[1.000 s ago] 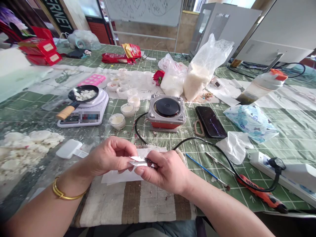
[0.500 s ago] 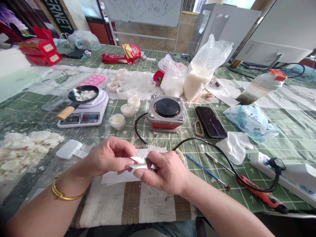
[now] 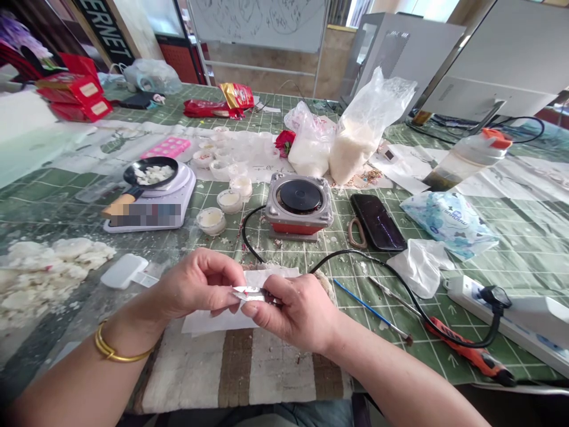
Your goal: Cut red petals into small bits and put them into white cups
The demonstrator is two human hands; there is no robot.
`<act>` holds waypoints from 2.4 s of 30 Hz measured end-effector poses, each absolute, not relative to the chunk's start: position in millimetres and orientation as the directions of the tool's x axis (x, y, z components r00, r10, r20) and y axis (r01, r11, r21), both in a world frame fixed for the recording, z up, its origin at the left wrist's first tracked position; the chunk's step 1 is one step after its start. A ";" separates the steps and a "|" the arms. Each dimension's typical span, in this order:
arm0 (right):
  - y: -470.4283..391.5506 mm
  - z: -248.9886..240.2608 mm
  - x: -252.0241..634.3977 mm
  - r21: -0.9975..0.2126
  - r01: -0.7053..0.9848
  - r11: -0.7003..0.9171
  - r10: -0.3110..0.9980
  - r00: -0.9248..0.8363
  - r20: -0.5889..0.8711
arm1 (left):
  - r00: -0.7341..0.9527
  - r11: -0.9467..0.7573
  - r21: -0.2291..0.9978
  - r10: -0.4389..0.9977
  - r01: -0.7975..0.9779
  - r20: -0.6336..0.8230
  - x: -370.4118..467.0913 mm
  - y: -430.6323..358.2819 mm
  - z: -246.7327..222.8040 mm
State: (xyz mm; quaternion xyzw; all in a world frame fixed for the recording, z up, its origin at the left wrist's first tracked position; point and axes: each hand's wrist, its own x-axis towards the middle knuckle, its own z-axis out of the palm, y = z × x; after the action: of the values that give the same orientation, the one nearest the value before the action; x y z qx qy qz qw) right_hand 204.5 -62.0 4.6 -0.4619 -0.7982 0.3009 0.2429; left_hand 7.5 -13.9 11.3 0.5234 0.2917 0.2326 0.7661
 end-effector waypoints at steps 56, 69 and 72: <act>-62.6 -0.9 204.9 -0.690 0.606 0.396 0.894 -0.426 0.139 | 0.737 0.303 0.939 0.670 -0.162 -0.090 3.4 -10.6 3.0; -62.3 1.4 205.0 -0.687 0.602 0.406 0.889 -0.434 0.146 | 0.736 0.292 0.947 0.669 -0.133 -0.103 2.0 -11.1 5.5; -62.2 1.9 205.3 -0.679 0.610 0.409 0.888 -0.439 0.140 | 0.732 0.277 0.954 0.673 -0.118 -0.105 0.4 -11.7 6.0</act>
State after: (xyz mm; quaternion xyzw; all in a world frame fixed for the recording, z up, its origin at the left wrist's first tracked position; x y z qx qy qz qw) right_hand 205.3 -62.2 1.9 -0.4672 -0.8013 0.2780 0.2495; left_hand 0.4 -11.7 6.0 0.5415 0.2561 0.2611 0.7569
